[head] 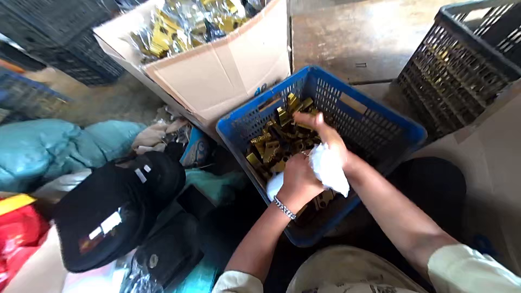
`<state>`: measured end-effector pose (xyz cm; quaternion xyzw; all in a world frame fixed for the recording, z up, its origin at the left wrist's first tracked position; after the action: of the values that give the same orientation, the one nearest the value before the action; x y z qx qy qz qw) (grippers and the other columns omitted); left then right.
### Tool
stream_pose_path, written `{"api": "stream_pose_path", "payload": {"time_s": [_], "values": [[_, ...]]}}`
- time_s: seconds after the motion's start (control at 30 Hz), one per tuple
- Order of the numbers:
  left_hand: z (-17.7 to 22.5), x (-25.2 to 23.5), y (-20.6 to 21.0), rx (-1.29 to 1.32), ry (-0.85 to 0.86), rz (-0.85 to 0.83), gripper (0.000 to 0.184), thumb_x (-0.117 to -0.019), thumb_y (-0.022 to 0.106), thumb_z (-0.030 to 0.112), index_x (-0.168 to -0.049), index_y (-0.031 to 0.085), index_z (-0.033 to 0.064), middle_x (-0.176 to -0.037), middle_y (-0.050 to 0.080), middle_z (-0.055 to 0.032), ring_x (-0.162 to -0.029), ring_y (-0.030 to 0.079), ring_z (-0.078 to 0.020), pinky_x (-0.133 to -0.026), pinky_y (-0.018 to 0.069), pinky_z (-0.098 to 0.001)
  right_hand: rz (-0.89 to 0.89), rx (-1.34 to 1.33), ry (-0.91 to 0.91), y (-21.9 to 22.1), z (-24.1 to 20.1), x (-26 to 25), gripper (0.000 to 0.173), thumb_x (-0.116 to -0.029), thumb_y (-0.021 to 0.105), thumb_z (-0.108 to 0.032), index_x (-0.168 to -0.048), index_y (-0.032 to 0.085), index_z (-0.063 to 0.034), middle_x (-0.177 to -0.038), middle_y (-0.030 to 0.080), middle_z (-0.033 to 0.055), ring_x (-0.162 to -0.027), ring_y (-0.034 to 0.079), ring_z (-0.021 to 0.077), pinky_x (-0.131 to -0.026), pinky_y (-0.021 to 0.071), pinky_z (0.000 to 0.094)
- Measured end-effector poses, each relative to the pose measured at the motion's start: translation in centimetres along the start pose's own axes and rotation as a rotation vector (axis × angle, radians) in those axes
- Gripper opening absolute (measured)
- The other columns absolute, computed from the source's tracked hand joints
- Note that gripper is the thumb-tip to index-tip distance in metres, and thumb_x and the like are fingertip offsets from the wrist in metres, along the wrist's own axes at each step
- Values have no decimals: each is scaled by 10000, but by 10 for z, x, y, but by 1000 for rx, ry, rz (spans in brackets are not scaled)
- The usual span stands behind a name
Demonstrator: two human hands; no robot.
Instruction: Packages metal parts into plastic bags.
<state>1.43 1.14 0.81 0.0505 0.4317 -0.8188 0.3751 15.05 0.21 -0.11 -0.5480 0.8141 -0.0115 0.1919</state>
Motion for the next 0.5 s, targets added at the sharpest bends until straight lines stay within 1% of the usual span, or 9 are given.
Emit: {"api": "stream_pose_path", "payload": {"time_s": [0.07, 0.1, 0.17, 0.2, 0.23, 0.33, 0.37, 0.43, 0.5], "values": [[-16, -11, -3, -32, 7, -82, 293, -725, 827, 105, -930, 708, -66, -847, 708, -201, -801, 711, -328, -726, 575, -506, -72, 275, -74, 13, -30, 12, 673, -1091, 87, -418, -1513, 448, -39, -1622, 376, 112, -1537, 274, 273, -1205, 129, 700], [-26, -18, -3, -56, 40, -92, 238, -743, 812, 75, -910, 710, -60, -828, 698, -191, -775, 699, -306, -708, 573, -478, -90, 366, -201, 22, -45, 14, 668, -1086, 122, -419, -1476, 508, -39, -1583, 439, 120, -1523, 306, 300, -1183, 121, 733], [-26, -26, -7, -145, 24, -120, 229, -745, 830, 66, -898, 711, -56, -833, 692, -203, -793, 685, -330, -714, 548, -502, -101, 310, -390, 28, -48, 3, 643, -1098, 184, -402, -1346, 657, -44, -1440, 612, 93, -1431, 464, 270, -1197, 220, 617], [-21, -28, -11, -215, 28, -107, 280, -713, 843, 108, -897, 705, -52, -829, 690, -205, -797, 697, -354, -695, 551, -529, -136, 192, -347, 23, -40, -11, 645, -1105, 162, -371, -1364, 626, -6, -1447, 597, 122, -1417, 480, 231, -1215, 305, 497], [-18, -30, -13, -244, 37, -85, 327, -692, 846, 148, -909, 702, -49, -828, 689, -203, -801, 702, -358, -684, 552, -534, -148, 96, -256, 17, -31, -24, 636, -1103, 150, -340, -1404, 580, 20, -1504, 535, 155, -1447, 442, 229, -1214, 309, 456], [-34, -32, -17, -117, -69, -16, 416, -725, 848, 158, -1018, 681, -86, -914, 701, -231, -891, 703, -343, -785, 553, -524, -79, 111, -72, 24, -19, -30, 683, -1094, 98, -408, -1461, 523, -19, -1567, 458, 143, -1498, 353, 268, -1222, 217, 593], [-48, -33, -19, -2, -150, 50, 422, -754, 836, 115, -1059, 655, -114, -957, 699, -233, -928, 696, -300, -839, 550, -478, -113, 172, -123, 33, -19, -21, 691, -1088, 102, -440, -1500, 473, -29, -1589, 426, 134, -1508, 331, 286, -1211, 200, 642], [-88, -38, -19, 281, -346, 228, 466, -809, 775, 61, -1182, 570, -129, -1036, 669, -145, -963, 650, -113, -893, 538, -288, -233, 138, -59, 44, 6, -11, 647, -1090, 221, -452, -1590, 346, -61, -1658, 320, 109, -1534, 286, 257, -1238, 228, 553], [-131, -43, -24, 564, -486, 438, 328, -810, 735, -30, -1105, 592, -2, -856, 643, -6, -700, 578, -26, -658, 519, -213, -255, 46, 369, 44, 58, -7, 567, -1095, 407, -414, -1586, 377, -131, -1644, 343, 106, -1487, 375, 257, -1200, 344, 493]]}}
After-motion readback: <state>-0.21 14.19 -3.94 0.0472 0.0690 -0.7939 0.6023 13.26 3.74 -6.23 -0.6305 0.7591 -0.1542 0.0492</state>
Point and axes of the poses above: each hand's wrist, its own x-axis away from the middle knuckle, its own y-axis out of the palm, z = x × y, the point moved 2 cm from there along -x, towards the middle knuckle
